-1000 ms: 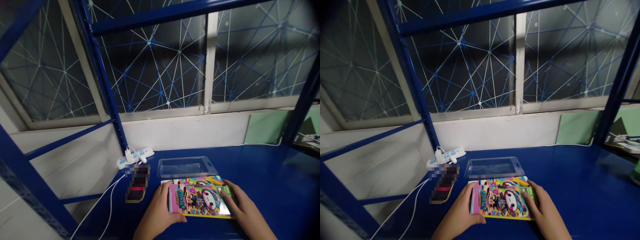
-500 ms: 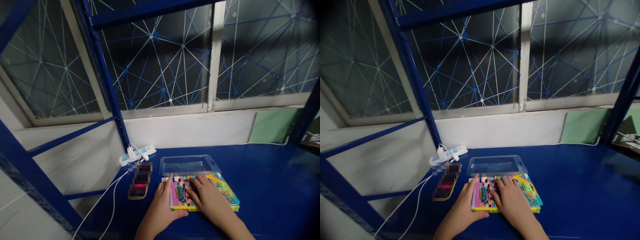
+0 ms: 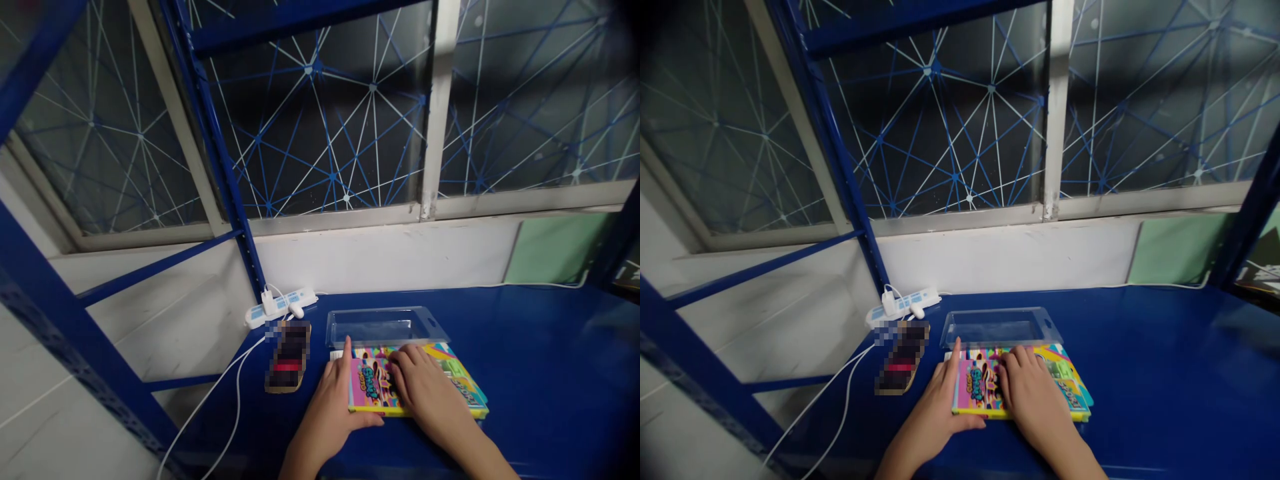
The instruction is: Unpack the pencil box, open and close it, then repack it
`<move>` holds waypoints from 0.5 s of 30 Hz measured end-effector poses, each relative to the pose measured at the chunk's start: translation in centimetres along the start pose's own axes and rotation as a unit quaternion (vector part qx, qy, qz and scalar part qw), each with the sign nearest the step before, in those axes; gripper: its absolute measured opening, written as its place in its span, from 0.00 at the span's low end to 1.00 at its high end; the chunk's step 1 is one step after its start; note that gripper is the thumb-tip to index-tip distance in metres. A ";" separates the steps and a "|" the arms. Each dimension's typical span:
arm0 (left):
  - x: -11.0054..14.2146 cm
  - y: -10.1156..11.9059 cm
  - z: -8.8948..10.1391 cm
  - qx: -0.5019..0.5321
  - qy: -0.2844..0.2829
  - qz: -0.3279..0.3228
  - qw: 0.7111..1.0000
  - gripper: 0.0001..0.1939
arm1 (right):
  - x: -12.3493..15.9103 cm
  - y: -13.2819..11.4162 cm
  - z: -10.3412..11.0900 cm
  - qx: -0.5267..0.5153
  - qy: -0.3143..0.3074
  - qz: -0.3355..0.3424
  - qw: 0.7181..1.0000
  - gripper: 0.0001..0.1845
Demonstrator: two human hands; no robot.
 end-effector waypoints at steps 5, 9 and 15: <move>-0.2 0.5 0.0 0.002 -0.002 0.004 1.000 0.68 | -0.3 0.3 0.7 0.018 0.046 -0.015 0.999 0.10; -0.2 0.6 0.2 0.009 0.012 0.023 1.000 0.71 | -0.4 0.2 1.5 0.014 0.091 -0.023 0.995 0.09; 0.5 0.8 1.4 0.072 0.074 -0.074 0.992 0.55 | 1.4 -0.2 3.5 -0.007 0.167 0.019 0.986 0.11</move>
Point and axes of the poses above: each hand's wrist, its own x-axis away from the middle knuckle, its own z-axis out of the back of the hand, y = z × x, the point moved 8 cm from there along -x, towards the middle knuckle, and after that the axes turned 4 degrees about -x, right-handed, at the moved point
